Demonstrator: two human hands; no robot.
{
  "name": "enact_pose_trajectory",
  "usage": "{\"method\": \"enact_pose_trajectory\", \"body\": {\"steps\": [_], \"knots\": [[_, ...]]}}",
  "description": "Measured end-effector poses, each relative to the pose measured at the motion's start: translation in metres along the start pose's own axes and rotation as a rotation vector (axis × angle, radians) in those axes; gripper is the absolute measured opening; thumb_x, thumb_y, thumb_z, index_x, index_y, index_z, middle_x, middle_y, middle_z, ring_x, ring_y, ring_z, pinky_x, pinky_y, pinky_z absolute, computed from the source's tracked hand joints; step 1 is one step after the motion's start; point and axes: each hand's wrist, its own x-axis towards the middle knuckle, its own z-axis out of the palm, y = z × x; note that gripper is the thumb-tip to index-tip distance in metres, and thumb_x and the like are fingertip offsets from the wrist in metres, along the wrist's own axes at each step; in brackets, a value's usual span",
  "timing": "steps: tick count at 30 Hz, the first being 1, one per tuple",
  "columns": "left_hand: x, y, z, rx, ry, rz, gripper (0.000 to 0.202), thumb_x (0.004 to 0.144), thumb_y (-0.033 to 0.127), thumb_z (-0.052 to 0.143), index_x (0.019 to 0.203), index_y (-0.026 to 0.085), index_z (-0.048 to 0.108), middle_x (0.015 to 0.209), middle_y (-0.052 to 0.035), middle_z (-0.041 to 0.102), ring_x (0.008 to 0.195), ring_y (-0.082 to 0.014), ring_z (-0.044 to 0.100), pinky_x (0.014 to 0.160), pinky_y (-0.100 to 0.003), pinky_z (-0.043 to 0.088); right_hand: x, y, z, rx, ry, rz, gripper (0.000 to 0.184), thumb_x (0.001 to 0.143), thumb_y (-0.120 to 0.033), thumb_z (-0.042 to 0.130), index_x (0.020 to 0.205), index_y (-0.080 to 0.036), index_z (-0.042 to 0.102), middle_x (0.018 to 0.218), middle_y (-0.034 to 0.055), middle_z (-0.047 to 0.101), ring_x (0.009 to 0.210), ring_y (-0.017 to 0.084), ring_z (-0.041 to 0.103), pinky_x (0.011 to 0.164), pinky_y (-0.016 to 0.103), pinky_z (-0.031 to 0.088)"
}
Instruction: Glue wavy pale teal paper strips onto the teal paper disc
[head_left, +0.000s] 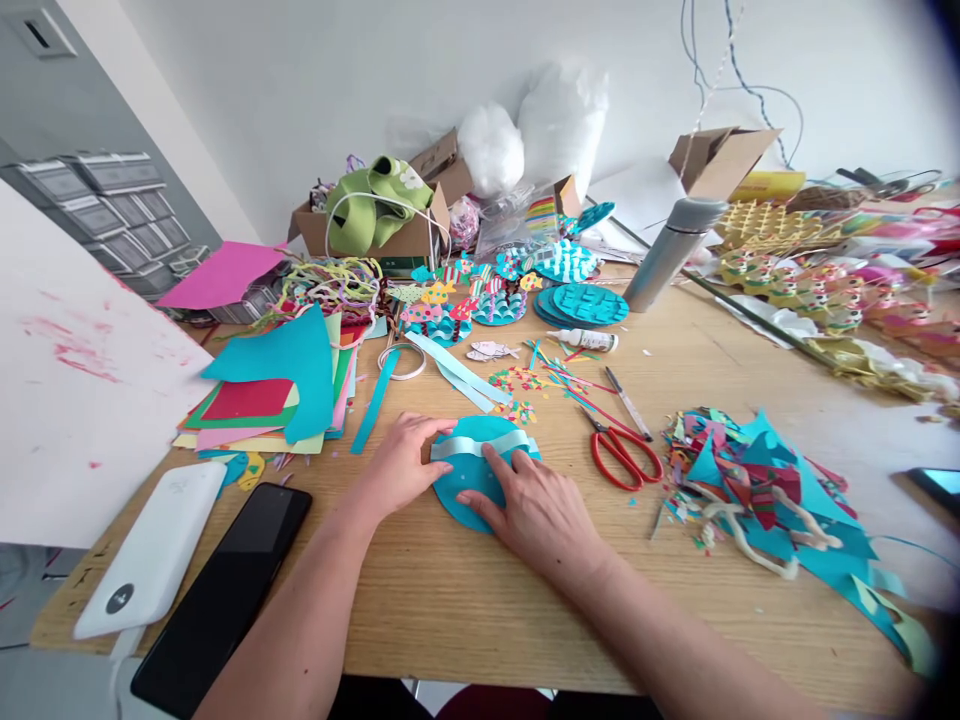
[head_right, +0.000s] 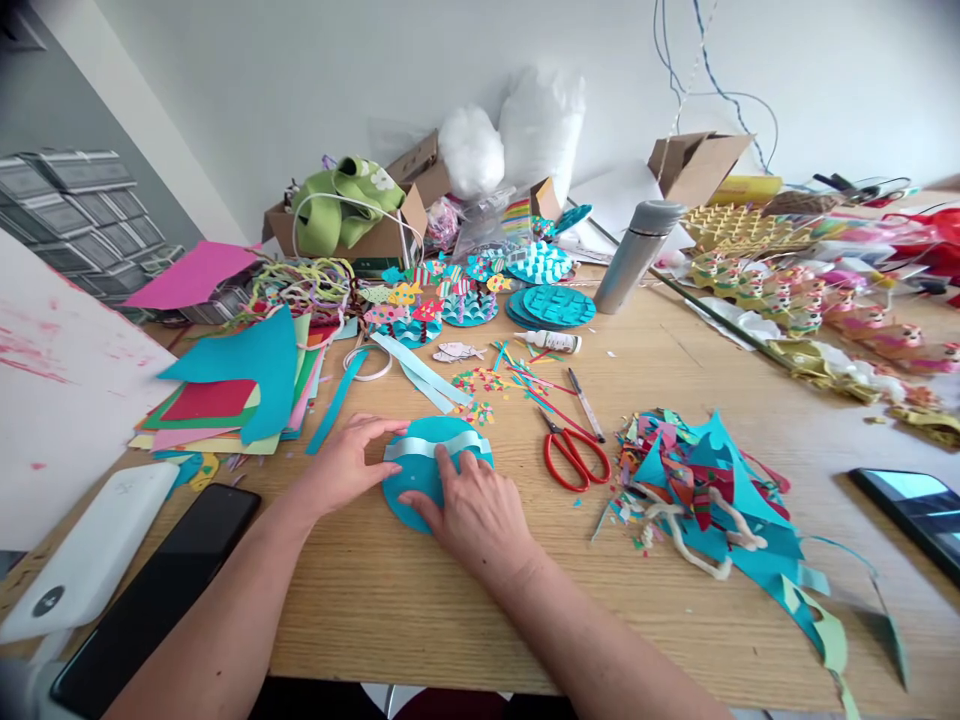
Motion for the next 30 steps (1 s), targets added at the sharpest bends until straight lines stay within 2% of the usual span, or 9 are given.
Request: {"method": "enact_pose_trajectory", "body": {"steps": [5, 11, 17, 21, 25, 30], "knots": [[0.000, 0.002, 0.002, 0.015, -0.007, 0.026, 0.051, 0.069, 0.007, 0.071, 0.116, 0.024, 0.062, 0.108, -0.0035, 0.068, 0.106, -0.0220, 0.059, 0.093, -0.040, 0.050, 0.000, -0.001, -0.002, 0.016, 0.006, 0.000, 0.073, 0.089, -0.071, 0.018, 0.136, -0.021, 0.045, 0.099, 0.0117, 0.062, 0.088, 0.026, 0.065, 0.062, 0.031, 0.045], [0.000, -0.001, 0.004, 0.006, 0.015, 0.040, 0.050, 0.071, 0.008, 0.071, 0.118, 0.024, 0.062, 0.106, -0.0037, 0.068, 0.104, -0.0208, 0.059, 0.092, -0.039, 0.050, 0.000, -0.002, -0.002, 0.021, -0.001, 0.005, 0.075, 0.088, -0.071, 0.018, 0.135, -0.021, 0.046, 0.098, 0.0117, 0.062, 0.088, 0.026, 0.064, 0.062, 0.031, 0.045], [0.000, 0.006, 0.008, -0.024, 0.035, 0.032, 0.048, 0.075, 0.010, 0.070, 0.121, 0.021, 0.061, 0.104, -0.0056, 0.066, 0.105, -0.0193, 0.058, 0.094, -0.036, 0.049, 0.000, -0.002, -0.001, 0.024, -0.003, 0.002, 0.078, 0.087, -0.072, 0.017, 0.138, -0.019, 0.044, 0.099, 0.0128, 0.063, 0.088, 0.027, 0.065, 0.062, 0.032, 0.046], [0.000, 0.010, 0.011, -0.002, 0.072, 0.092, 0.042, 0.077, 0.012, 0.069, 0.118, 0.021, 0.063, 0.103, -0.0059, 0.067, 0.104, -0.0188, 0.058, 0.093, -0.035, 0.049, 0.001, -0.003, -0.001, 0.024, -0.009, 0.001, 0.077, 0.088, -0.072, 0.019, 0.138, -0.019, 0.043, 0.099, 0.0127, 0.063, 0.088, 0.027, 0.065, 0.064, 0.032, 0.046], [0.001, 0.007, 0.015, -0.006, 0.107, 0.180, 0.028, 0.081, 0.014, 0.064, 0.107, 0.024, 0.069, 0.099, -0.0041, 0.068, 0.101, -0.0188, 0.057, 0.090, -0.036, 0.051, 0.001, -0.003, -0.003, 0.028, -0.026, 0.008, 0.076, 0.088, -0.072, 0.021, 0.139, -0.019, 0.041, 0.100, 0.0133, 0.063, 0.090, 0.027, 0.065, 0.065, 0.033, 0.046], [0.002, 0.002, 0.016, -0.025, 0.115, 0.201, 0.022, 0.083, 0.016, 0.062, 0.102, 0.023, 0.071, 0.097, -0.0047, 0.069, 0.100, -0.0197, 0.058, 0.089, -0.038, 0.051, 0.001, 0.000, -0.005, 0.051, 0.011, -0.004, 0.074, 0.089, -0.070, 0.022, 0.139, -0.020, 0.042, 0.100, 0.0120, 0.064, 0.089, 0.025, 0.065, 0.066, 0.033, 0.047]]}}
